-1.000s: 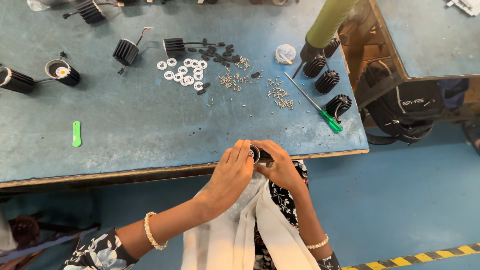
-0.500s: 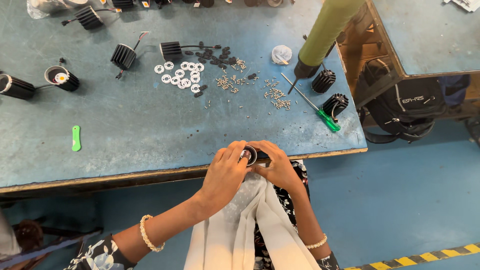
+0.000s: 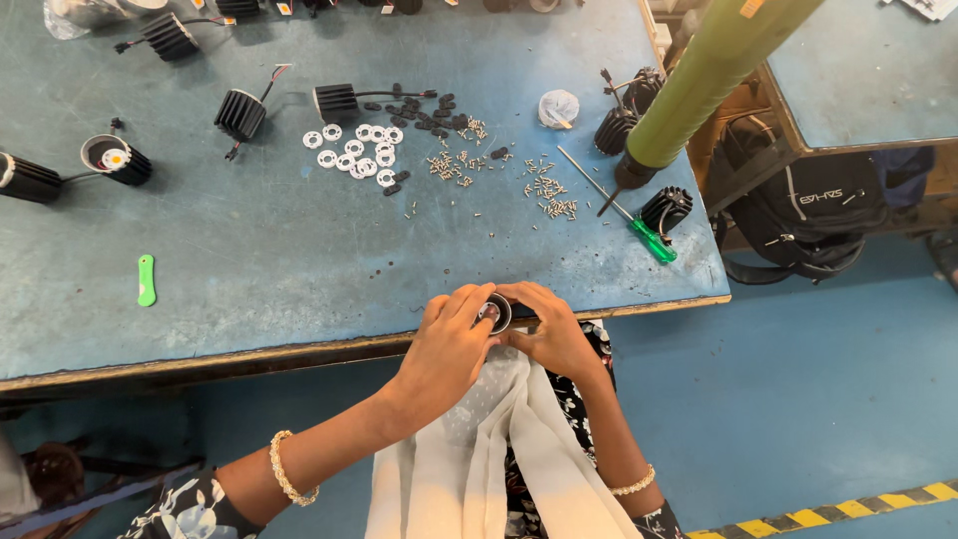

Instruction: The person assembles LED lighting components by hand and using an electric screwdriver, placing wires into fixture housings and securing parts with screws.

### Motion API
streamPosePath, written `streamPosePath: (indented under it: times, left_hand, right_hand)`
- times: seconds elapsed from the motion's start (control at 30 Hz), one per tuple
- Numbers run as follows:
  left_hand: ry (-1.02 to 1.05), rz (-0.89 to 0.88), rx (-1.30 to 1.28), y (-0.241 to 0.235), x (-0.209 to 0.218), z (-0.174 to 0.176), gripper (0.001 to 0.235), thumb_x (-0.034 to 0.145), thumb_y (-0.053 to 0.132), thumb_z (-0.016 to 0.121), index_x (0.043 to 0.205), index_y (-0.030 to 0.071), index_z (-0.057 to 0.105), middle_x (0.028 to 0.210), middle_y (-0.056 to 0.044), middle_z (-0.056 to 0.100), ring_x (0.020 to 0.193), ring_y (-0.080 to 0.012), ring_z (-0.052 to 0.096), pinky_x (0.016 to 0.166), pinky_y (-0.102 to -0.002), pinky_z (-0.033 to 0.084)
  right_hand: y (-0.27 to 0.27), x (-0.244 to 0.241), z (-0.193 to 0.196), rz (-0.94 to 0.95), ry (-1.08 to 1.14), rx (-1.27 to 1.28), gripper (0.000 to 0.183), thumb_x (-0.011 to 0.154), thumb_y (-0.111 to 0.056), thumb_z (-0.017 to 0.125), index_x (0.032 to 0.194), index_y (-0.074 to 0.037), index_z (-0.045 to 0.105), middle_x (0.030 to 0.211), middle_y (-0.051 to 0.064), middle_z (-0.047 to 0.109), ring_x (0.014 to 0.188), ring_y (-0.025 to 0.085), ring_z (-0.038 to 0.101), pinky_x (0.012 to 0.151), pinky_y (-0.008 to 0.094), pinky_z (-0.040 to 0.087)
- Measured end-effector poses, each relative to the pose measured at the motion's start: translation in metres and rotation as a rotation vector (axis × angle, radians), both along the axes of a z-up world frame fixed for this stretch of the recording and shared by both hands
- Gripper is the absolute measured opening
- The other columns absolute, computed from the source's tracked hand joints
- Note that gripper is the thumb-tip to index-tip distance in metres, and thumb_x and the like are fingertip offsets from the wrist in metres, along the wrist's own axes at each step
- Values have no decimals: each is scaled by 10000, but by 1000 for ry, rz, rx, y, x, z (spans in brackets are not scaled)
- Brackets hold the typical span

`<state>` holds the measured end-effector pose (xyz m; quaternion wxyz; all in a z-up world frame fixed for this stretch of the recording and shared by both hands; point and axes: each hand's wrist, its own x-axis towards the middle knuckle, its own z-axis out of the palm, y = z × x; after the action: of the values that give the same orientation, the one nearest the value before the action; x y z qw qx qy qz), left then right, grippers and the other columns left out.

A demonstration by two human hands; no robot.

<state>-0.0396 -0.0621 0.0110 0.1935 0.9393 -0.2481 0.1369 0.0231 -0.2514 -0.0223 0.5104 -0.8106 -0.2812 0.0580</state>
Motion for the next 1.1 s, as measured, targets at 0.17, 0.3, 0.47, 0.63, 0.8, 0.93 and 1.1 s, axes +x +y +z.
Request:
streamPosePath:
  times: [0.17, 0.3, 0.47, 0.63, 0.8, 0.93, 1.1]
  left_hand:
    - [9, -11, 40, 2, 1, 2, 295, 880, 145, 711, 1082, -69, 685, 1405, -172, 537, 1308, -289, 472, 1038, -440, 362]
    - [-32, -43, 141, 4, 3, 5, 351, 875, 151, 702, 1104, -115, 681, 1400, -184, 511, 1328, -301, 442, 1037, -433, 359]
    - [3, -108, 126, 3, 8, 8, 265, 872, 142, 700, 961, -107, 691, 1421, -181, 505, 1343, -309, 411, 1027, -465, 345]
    - [20, -103, 48, 8, 7, 8, 271, 882, 171, 711, 1035, -52, 703, 1368, -152, 540, 1292, -287, 457, 1000, -470, 347]
    - [67, -65, -200, 15, 7, 5, 299, 884, 200, 752, 1118, 21, 704, 1341, -100, 603, 1243, -253, 548, 988, -440, 379]
    - [23, -53, -186, 14, 7, 0, 293, 870, 197, 761, 1099, 28, 694, 1343, -157, 599, 1254, -292, 545, 993, -453, 407]
    - [64, -52, -213, 18, 8, -6, 309, 874, 193, 755, 1132, 36, 689, 1306, -165, 623, 1252, -321, 575, 1022, -468, 440]
  right_hand:
    - [0, 0, 1, 0, -7, 4, 587, 679, -60, 853, 1232, -50, 659, 1196, 90, 708, 1108, 294, 656, 985, 387, 507]
    - [-1, 1, -4, 5, -20, -3, 579, 662, -32, 839, 1214, -34, 662, 1187, 99, 710, 1105, 297, 660, 994, 390, 505]
    - [-4, 2, -9, 30, -22, 20, 563, 654, -4, 825, 1190, -10, 654, 1196, 116, 703, 1120, 307, 647, 989, 394, 507]
    - [-4, 3, -4, 39, 15, 38, 578, 674, -7, 810, 1229, -16, 650, 1198, 107, 706, 1102, 285, 661, 981, 374, 521]
    - [-1, 2, 8, 42, 27, 36, 573, 698, -64, 853, 1237, -36, 662, 1192, 91, 712, 1095, 273, 667, 970, 371, 523]
    - [0, 2, 12, 30, 16, 6, 561, 682, -72, 845, 1217, -44, 681, 1197, 83, 720, 1100, 267, 678, 969, 372, 527]
    - [-2, -6, -2, -15, -112, 56, 606, 750, -107, 842, 1310, -41, 619, 1335, 144, 615, 1253, 332, 581, 1065, 415, 467]
